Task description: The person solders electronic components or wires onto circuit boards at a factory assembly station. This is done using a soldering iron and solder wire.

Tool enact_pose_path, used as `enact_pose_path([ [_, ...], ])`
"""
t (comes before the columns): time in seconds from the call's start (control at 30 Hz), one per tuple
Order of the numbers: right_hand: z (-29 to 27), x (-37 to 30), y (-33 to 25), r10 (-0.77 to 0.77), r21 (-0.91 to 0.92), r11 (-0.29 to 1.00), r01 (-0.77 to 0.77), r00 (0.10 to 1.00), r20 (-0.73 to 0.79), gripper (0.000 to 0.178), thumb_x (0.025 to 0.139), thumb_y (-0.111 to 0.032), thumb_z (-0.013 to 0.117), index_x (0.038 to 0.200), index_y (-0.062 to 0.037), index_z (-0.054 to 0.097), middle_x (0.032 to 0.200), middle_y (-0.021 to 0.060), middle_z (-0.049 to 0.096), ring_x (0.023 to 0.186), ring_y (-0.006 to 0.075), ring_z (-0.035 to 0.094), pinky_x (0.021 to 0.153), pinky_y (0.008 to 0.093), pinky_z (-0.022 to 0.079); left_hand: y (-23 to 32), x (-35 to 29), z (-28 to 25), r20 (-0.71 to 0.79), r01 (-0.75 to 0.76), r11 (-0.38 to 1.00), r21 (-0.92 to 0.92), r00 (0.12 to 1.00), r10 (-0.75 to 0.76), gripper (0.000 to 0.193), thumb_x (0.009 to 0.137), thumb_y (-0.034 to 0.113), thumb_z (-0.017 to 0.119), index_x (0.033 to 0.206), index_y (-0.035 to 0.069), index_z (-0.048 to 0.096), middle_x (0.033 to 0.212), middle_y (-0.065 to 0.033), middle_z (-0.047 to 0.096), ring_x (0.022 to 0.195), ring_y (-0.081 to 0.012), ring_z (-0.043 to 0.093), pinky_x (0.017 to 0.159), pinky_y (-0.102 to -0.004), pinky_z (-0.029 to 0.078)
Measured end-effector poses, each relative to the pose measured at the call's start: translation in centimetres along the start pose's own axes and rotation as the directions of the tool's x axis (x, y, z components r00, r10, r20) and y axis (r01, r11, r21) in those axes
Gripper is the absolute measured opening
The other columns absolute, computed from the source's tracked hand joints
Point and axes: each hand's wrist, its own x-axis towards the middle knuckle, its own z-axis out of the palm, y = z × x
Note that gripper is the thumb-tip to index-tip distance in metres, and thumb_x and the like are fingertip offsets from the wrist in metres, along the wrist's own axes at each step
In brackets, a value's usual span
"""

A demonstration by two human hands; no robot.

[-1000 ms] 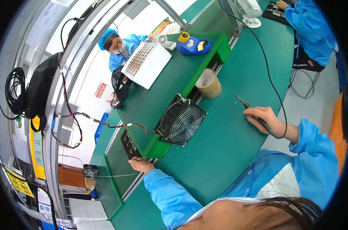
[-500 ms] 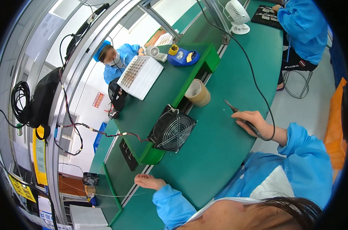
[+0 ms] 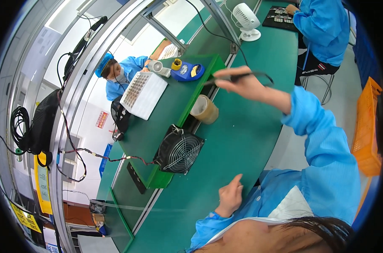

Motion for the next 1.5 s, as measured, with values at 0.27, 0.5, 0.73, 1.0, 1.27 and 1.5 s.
enact_pose_path([
  [0.27, 3.6, 13.2, 2.5, 0.197, 0.054, 0.980, -0.191, 0.971, -0.133, 0.028, 0.079, -0.026, 0.070, 0.082, 0.0021, 0.067, 0.062, 0.0064, 0.062, 0.052, 0.0126, 0.061, 0.049, 0.0265, 0.048, 0.3, 6.0, 2.4, 0.128, 0.018, 0.992, -0.121, 0.992, -0.003, 0.028, 0.089, 0.008, 0.053, 0.117, 0.001, 0.056, 0.084, -0.0224, 0.064, 0.072, -0.0387, 0.064, 0.063, -0.0429, 0.050],
  [0.5, 6.4, 17.4, 4.6, 0.253, -0.363, 0.882, -0.302, 0.951, -0.175, 0.029, 0.073, -0.028, 0.074, 0.076, -0.0003, 0.066, 0.067, 0.0091, 0.065, 0.055, 0.0166, 0.064, 0.055, 0.0304, 0.051, 0.0, 6.0, 1.6, 0.171, 0.046, 0.987, -0.154, 0.985, -0.019, 0.028, 0.092, 0.011, 0.050, 0.119, 0.003, 0.055, 0.084, -0.0226, 0.064, 0.073, -0.0390, 0.064, 0.064, -0.0433, 0.050],
  [0.73, 9.3, 18.1, 6.7, 0.442, -0.244, 0.854, -0.459, 0.888, -0.124, 0.030, 0.071, -0.019, 0.077, 0.089, 0.0019, 0.066, 0.072, 0.0106, 0.067, 0.060, 0.0158, 0.067, 0.054, 0.0296, 0.054, -0.2, 5.8, 1.6, 0.165, 0.038, 0.979, -0.199, 0.986, -0.005, 0.027, 0.091, 0.011, 0.052, 0.117, 0.004, 0.057, 0.088, -0.0222, 0.065, 0.076, -0.0392, 0.064, 0.066, -0.0435, 0.050],
  [1.0, 10.2, 11.3, 5.8, 0.466, 0.444, 0.794, -0.415, 0.885, -0.007, 0.042, 0.074, -0.001, 0.070, 0.111, 0.0071, 0.053, 0.082, 0.0130, 0.064, 0.068, 0.0191, 0.065, 0.056, 0.0293, 0.055, 0.0, 5.1, 1.3, 0.077, 0.157, 0.970, -0.184, 0.986, -0.145, 0.028, 0.091, 0.011, 0.053, 0.117, 0.005, 0.057, 0.087, -0.0219, 0.065, 0.076, -0.0388, 0.064, 0.067, -0.0430, 0.050],
  [1.27, 6.0, -3.8, -2.5, 0.050, 0.036, 0.970, -0.240, 0.342, 0.938, 0.029, 0.094, -0.028, 0.058, 0.089, 0.0004, 0.065, 0.067, 0.0061, 0.062, 0.057, 0.0110, 0.060, 0.051, 0.0258, 0.049, -2.0, 5.0, 1.3, -0.133, 0.080, 0.979, -0.188, 0.985, -0.106, 0.039, 0.098, 0.019, 0.040, 0.130, -0.001, 0.048, 0.068, -0.0098, 0.060, 0.059, -0.0215, 0.060, 0.056, -0.0319, 0.047],
  [1.5, 9.0, -6.3, 1.8, -0.051, 0.136, 0.695, -0.706, 0.140, 0.989, 0.032, 0.093, -0.030, 0.060, 0.083, -0.0003, 0.065, 0.063, 0.0018, 0.060, 0.052, 0.0079, 0.056, 0.047, 0.0220, 0.044, -3.2, 3.9, -0.8, -0.101, 0.000, 1.000, 0.005, 0.995, 0.001, 0.041, 0.088, 0.009, 0.053, 0.127, -0.003, 0.051, 0.071, -0.0125, 0.061, 0.059, -0.0280, 0.061, 0.055, -0.0369, 0.049],
])
